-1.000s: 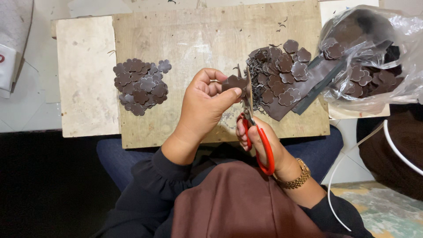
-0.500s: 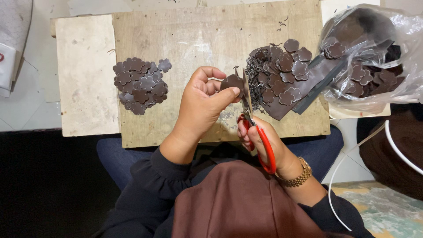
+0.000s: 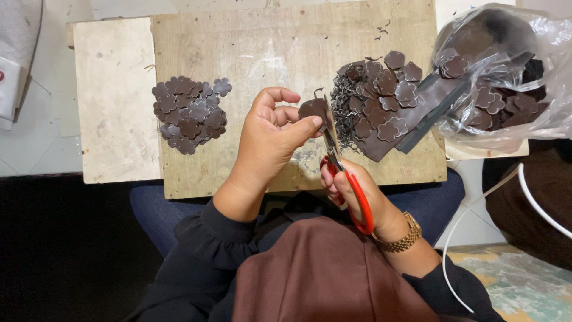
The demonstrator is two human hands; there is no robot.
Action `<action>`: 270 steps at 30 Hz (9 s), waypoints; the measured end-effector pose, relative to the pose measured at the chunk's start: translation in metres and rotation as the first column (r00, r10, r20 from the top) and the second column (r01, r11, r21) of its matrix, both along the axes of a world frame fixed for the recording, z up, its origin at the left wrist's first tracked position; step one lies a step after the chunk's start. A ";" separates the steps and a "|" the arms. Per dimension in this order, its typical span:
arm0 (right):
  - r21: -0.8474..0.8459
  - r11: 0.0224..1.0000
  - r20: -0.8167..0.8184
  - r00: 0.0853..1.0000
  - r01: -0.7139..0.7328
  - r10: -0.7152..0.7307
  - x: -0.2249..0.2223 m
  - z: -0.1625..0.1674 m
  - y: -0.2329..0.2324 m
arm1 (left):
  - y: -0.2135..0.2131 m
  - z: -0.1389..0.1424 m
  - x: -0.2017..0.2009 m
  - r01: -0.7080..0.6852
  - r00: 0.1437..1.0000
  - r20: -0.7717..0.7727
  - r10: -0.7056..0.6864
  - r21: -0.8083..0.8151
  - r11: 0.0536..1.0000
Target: The person uses red-handled scissors to cut flower-shaped pieces from a dark brown sheet. They hold the sheet with the left hand and cut along the outlines, placing finished pieces into a pile on the table.
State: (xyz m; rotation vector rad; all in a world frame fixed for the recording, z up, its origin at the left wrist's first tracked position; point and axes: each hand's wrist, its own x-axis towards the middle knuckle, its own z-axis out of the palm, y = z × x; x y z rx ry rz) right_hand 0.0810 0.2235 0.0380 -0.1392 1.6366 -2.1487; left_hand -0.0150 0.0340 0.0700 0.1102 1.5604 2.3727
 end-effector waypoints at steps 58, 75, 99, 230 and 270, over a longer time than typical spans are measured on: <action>0.059 0.997 -0.126 0.990 -0.056 0.063 -0.007 -0.006 0.001 | -0.005 0.007 -0.002 0.068 0.997 0.032 -0.064 -0.122 0.990; 0.010 0.999 -0.094 0.995 -0.037 0.037 -0.006 -0.013 0.002 | 0.001 -0.010 -0.002 0.100 0.994 0.042 -0.100 -0.002 0.995; 0.010 0.997 -0.237 0.968 -0.080 0.081 -0.003 0.001 0.006 | 0.007 -0.011 0.008 0.233 0.927 0.269 -0.260 0.129 0.964; 0.167 0.986 0.008 1.000 0.025 -0.027 -0.003 -0.016 -0.010 | -0.010 -0.023 -0.002 0.048 0.990 0.136 -0.030 -0.128 0.991; 0.116 0.993 -0.010 1.000 -0.019 0.021 -0.003 -0.020 -0.004 | -0.003 -0.033 0.004 0.042 0.995 0.094 -0.035 -0.078 0.996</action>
